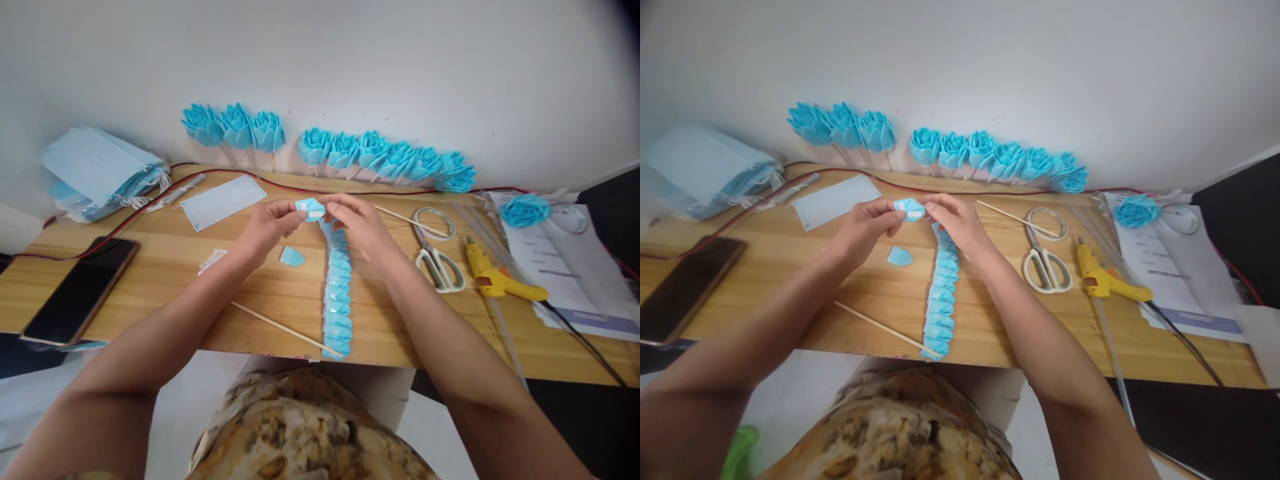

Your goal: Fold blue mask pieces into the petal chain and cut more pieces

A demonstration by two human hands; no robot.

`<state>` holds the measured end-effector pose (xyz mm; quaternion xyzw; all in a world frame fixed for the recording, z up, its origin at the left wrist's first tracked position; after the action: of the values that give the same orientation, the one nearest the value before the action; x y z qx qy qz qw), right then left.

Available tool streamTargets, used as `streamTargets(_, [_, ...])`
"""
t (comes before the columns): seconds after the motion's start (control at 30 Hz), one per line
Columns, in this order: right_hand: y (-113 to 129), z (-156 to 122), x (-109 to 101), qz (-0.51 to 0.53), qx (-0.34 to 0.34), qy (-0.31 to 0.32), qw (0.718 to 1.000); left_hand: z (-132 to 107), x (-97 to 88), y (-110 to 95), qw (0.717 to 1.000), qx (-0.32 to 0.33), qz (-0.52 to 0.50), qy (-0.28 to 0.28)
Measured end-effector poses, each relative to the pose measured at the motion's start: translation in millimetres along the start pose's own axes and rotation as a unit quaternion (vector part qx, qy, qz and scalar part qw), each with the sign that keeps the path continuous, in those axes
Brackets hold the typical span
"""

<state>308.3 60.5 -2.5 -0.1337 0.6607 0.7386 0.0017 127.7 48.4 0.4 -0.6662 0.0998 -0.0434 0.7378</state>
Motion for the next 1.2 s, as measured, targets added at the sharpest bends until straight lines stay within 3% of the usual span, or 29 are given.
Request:
streamTargets(0.1, [1, -1, 4, 0.006, 0.011, 0.043, 0.999, 0, 0.0, 1, 1.000, -0.006, 0.001, 0.007])
streamTargets(0.43, [3, -4, 12, -0.041, -0.034, 0.027, 0.998, 4, 1.3, 4, 0.999, -0.030, 0.009, 0.009])
streamTargets(0.8, [-7, -3, 5, 0.019, 0.039, 0.085, 0.995, 6, -4.9, 10, 0.998, -0.061, 0.020, 0.018])
streamTargets(1.2, [-8, -3, 2, 0.012, 0.044, 0.090, 0.995, 5, -5.3, 16, 0.997, -0.066, 0.030, 0.014])
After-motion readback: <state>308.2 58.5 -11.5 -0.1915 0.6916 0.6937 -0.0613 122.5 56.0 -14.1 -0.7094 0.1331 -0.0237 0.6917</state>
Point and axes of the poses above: each hand's wrist, its own z-axis towards the middle knuckle, its own x-axis out of the palm, y = z × x, the point moved 3 cm from there along z, towards the middle knuckle, and after that the axes turned 1 degree about x, right-handed, at the moved point
